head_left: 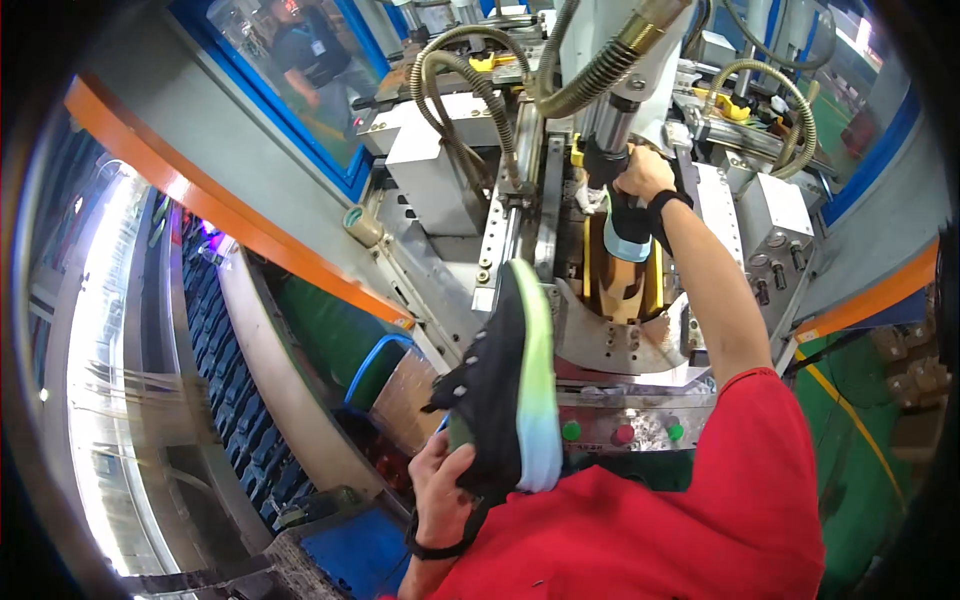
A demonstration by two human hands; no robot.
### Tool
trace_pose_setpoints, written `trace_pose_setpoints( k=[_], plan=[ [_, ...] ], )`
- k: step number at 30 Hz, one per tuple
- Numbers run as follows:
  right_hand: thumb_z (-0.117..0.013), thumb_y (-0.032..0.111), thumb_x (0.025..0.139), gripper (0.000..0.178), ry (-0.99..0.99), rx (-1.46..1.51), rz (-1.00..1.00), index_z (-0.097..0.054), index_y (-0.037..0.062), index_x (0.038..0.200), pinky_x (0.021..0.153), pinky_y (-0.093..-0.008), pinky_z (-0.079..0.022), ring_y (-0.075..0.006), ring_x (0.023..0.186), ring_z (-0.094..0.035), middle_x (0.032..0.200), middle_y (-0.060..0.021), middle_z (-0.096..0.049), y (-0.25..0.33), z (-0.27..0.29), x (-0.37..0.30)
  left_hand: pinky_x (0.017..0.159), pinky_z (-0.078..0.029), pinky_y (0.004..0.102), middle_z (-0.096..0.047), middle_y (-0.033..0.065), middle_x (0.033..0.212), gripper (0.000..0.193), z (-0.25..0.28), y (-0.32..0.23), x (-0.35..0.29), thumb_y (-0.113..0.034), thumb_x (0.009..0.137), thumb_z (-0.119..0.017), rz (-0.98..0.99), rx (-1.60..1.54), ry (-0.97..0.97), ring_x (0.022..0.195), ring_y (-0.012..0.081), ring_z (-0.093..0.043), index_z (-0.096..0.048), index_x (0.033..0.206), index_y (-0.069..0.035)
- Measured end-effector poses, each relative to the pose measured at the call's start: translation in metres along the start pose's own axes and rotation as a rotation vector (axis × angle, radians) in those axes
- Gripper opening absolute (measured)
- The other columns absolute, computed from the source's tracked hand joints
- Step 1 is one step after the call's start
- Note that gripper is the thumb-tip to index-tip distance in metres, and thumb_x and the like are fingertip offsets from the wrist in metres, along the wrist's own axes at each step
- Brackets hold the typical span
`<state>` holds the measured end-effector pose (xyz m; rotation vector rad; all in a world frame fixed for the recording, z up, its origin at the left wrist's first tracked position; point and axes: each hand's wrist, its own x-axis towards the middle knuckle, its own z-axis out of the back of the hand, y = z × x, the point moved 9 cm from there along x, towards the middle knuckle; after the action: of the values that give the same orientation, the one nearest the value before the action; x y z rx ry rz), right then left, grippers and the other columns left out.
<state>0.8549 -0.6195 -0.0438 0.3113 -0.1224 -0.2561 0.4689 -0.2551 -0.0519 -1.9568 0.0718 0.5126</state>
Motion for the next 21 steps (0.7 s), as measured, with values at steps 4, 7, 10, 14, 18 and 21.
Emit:
trace_pose_setpoints(
  k=[4, 7, 10, 14, 18, 21],
  plan=[
    [-0.070, 0.020, 0.070, 0.035, 0.033, 0.085, -0.030, -0.066, 0.0011, 0.100, 0.083, -0.0436, -0.055, -0.0391, 0.094, -0.068, 0.103, -0.0245, -0.068, -0.026, -0.040, -0.014, 0.080, -0.054, 0.0300, -0.068, 0.0098, 0.105, 0.033, 0.059, -0.014, -0.037, -0.008, 0.085, -0.063, -0.136, -0.122, -0.249, 0.087, 0.0167, -0.067, -0.060, 0.115, 0.005],
    [-0.073, 0.019, 0.069, 0.041, 0.028, 0.100, -0.078, -0.060, -0.0032, 0.101, 0.083, -0.0432, -0.055, -0.0395, 0.094, -0.068, 0.099, -0.0275, -0.067, -0.029, -0.050, -0.038, 0.075, -0.055, 0.0284, -0.068, 0.0090, 0.101, 0.032, 0.104, -0.010, -0.053, -0.012, 0.086, -0.063, -0.213, -0.129, -0.426, 0.085, 0.0182, -0.068, -0.060, 0.114, 0.004],
    [-0.069, 0.017, 0.073, 0.040, -0.042, 0.005, 0.018, -0.052, -0.0037, 0.104, 0.082, -0.0423, -0.055, -0.0371, 0.093, -0.069, 0.096, -0.0266, -0.068, -0.021, -0.075, -0.027, 0.071, -0.054, 0.0268, -0.068, 0.0087, 0.100, 0.032, 0.122, -0.003, -0.055, -0.015, 0.086, -0.064, -0.211, -0.111, -0.518, 0.084, 0.0181, -0.068, -0.060, 0.114, 0.003],
    [-0.066, 0.014, 0.075, 0.037, -0.112, -0.030, 0.002, -0.050, -0.0023, 0.104, 0.075, -0.0428, -0.056, -0.0360, 0.086, -0.070, 0.090, -0.0237, -0.069, -0.019, -0.100, -0.015, 0.059, -0.050, 0.0230, -0.069, 0.0063, 0.096, 0.028, 0.138, 0.011, -0.070, -0.018, 0.087, -0.064, -0.199, -0.146, -0.807, 0.077, 0.0156, -0.068, -0.062, 0.108, 0.000],
    [-0.067, 0.015, 0.076, 0.037, -0.148, -0.020, -0.016, -0.049, -0.0017, 0.104, 0.074, -0.0428, -0.056, -0.0360, 0.085, -0.070, 0.088, -0.0232, -0.069, -0.018, -0.096, -0.019, 0.058, -0.047, 0.0238, -0.067, 0.0004, 0.093, 0.023, 0.128, 0.014, -0.065, -0.021, 0.087, -0.064, -0.177, -0.110, -0.669, 0.083, 0.0119, -0.065, -0.064, 0.105, -0.007],
    [-0.070, 0.019, 0.075, 0.046, -0.138, 0.040, -0.007, -0.045, -0.0013, 0.107, 0.074, -0.0433, -0.056, -0.0378, 0.086, -0.070, 0.091, -0.0242, -0.069, -0.021, -0.092, -0.022, 0.061, -0.045, 0.0259, -0.067, 0.0000, 0.093, 0.026, 0.122, 0.025, -0.075, -0.025, 0.085, -0.067, -0.150, -0.120, -0.685, 0.083, 0.0123, -0.065, -0.063, 0.104, -0.009]
  ],
)
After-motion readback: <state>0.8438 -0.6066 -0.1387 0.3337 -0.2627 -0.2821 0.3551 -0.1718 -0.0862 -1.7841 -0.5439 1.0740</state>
